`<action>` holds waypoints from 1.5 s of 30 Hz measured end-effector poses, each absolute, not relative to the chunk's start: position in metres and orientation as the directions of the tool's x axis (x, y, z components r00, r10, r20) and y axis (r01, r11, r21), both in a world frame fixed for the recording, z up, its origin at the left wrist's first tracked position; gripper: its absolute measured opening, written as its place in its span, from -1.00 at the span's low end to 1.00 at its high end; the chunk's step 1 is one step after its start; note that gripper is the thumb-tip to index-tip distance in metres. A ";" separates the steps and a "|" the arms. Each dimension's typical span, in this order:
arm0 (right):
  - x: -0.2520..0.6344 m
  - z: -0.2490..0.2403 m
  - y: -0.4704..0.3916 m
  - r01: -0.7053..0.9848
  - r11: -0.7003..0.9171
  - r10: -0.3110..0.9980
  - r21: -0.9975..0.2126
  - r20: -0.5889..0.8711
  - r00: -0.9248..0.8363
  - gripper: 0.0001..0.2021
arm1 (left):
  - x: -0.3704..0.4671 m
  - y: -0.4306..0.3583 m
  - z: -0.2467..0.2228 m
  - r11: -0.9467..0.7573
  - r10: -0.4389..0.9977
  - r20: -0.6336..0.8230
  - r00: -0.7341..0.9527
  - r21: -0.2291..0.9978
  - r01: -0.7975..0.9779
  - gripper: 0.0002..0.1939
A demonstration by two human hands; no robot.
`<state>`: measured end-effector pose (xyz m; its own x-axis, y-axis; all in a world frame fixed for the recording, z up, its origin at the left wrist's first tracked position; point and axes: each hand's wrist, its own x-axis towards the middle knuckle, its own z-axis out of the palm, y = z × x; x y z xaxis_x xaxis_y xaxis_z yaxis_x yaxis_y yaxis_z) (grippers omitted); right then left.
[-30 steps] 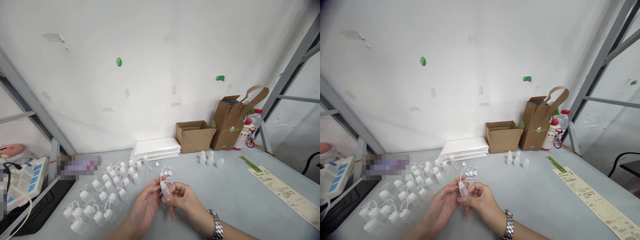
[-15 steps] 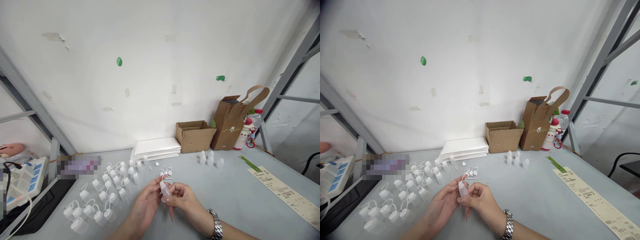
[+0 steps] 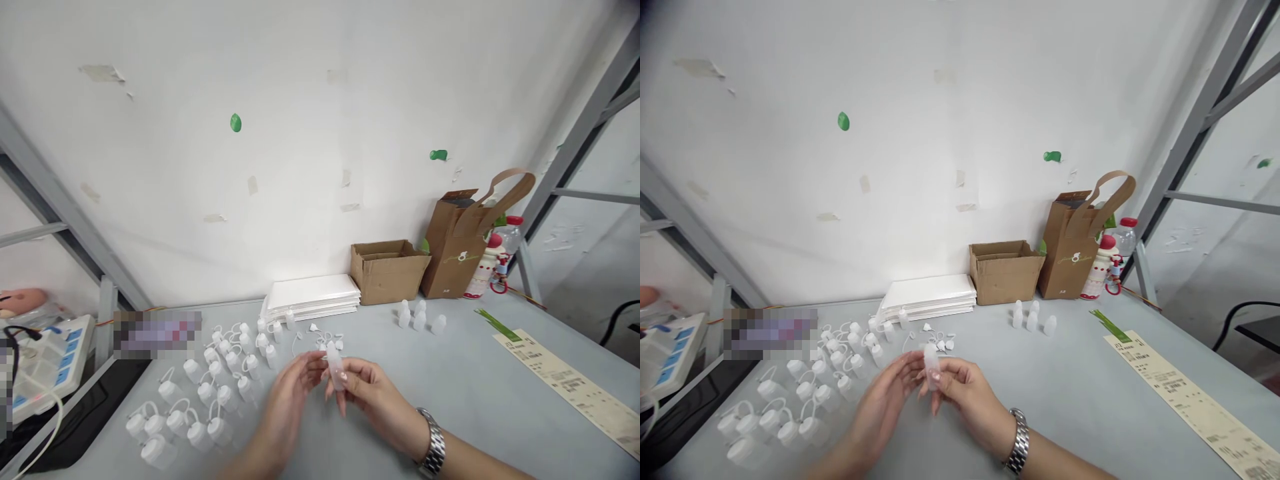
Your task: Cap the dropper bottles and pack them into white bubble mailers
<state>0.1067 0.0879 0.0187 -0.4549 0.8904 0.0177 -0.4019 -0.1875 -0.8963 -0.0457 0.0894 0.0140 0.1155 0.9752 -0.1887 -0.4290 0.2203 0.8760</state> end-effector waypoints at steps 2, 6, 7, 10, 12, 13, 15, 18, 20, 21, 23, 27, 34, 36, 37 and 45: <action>0.112 0.023 0.091 -0.402 -0.121 0.947 -0.908 0.015 -0.321 -0.72 | -0.047 0.093 0.010 0.173 0.985 -0.173 0.021 0.955 -0.242 -0.74; 0.122 0.030 0.097 -0.379 -0.052 0.998 -0.924 -0.030 -0.063 -0.71 | -0.047 0.093 0.002 -0.065 0.998 0.064 0.013 0.959 0.276 -0.78; 0.123 0.030 0.097 -0.376 -0.052 0.999 -0.925 -0.043 -0.032 -0.71 | -0.047 0.091 -0.001 -0.172 0.985 0.159 0.066 0.903 0.394 -0.78; 0.122 0.029 0.097 -0.374 -0.066 0.998 -0.925 -0.061 -0.024 -0.70 | -0.047 0.087 -0.008 -0.413 0.910 0.334 0.246 0.664 0.624 -0.72; 0.120 0.026 0.095 -0.362 -0.075 0.997 -0.929 -0.058 -0.058 -0.71 | -0.047 0.086 -0.012 -0.483 0.870 0.379 0.314 0.532 0.696 -0.75; 0.119 0.024 0.094 -0.351 -0.077 0.996 -0.933 -0.054 -0.075 -0.71 | -0.048 0.087 -0.013 -0.504 0.856 0.391 0.339 0.480 0.718 -0.78; 0.116 0.021 0.092 -0.323 -0.078 0.994 -0.943 -0.048 -0.099 -0.72 | -0.048 0.088 -0.014 -0.527 0.838 0.399 0.373 0.409 0.745 -0.83; 0.115 0.018 0.090 -0.287 -0.073 0.993 -0.955 -0.042 -0.113 -0.73 | -0.049 0.090 -0.014 -0.534 0.831 0.401 0.386 0.381 0.755 -0.82; 0.114 0.018 0.090 -0.270 -0.061 0.994 -0.961 -0.034 -0.104 -0.72 | -0.049 0.090 -0.013 -0.533 0.834 0.403 0.377 0.411 0.739 -0.83; 0.114 0.019 0.090 -0.259 -0.053 0.995 -0.964 -0.030 -0.094 -0.71 | -0.049 0.090 -0.013 -0.524 0.841 0.402 0.362 0.445 0.726 -0.84; 0.114 0.021 0.090 -0.235 -0.042 0.997 -0.971 -0.026 -0.070 -0.71 | -0.050 0.090 -0.011 -0.478 0.873 0.383 0.303 0.546 0.688 -0.84; 0.113 0.025 0.091 -0.199 -0.057 0.998 -0.978 -0.049 -0.044 -0.68 | -0.050 0.091 -0.003 -0.263 0.962 0.257 0.089 0.803 0.534 -0.77; 0.108 0.013 0.090 -0.144 -0.068 0.988 -0.987 -0.046 -0.150 -0.69 | -0.051 0.096 0.012 0.052 0.999 -0.053 0.012 0.997 0.052 -0.63; 0.106 0.008 0.088 -0.097 -0.067 0.982 -0.993 -0.048 -0.185 -0.70 | -0.051 0.096 0.014 0.116 0.993 -0.116 -0.002 0.991 -0.063 -0.63; 0.105 0.006 0.087 -0.062 -0.063 0.979 -0.996 -0.050 -0.198 -0.71 | -0.051 0.096 0.015 0.144 0.989 -0.145 -0.001 0.982 -0.124 -0.64; 0.103 0.003 0.083 0.224 0.008 0.979 -0.975 -0.038 -0.200 -0.79 | -0.046 0.089 0.019 0.184 0.982 -0.152 0.113 0.899 -0.398 -0.69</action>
<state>0.1035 0.0831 0.0034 -0.1996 0.9792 -0.0378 0.2240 0.0080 -0.9746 -0.0456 0.0893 0.0193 0.1128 0.9820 -0.1516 -0.3981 0.1845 0.8986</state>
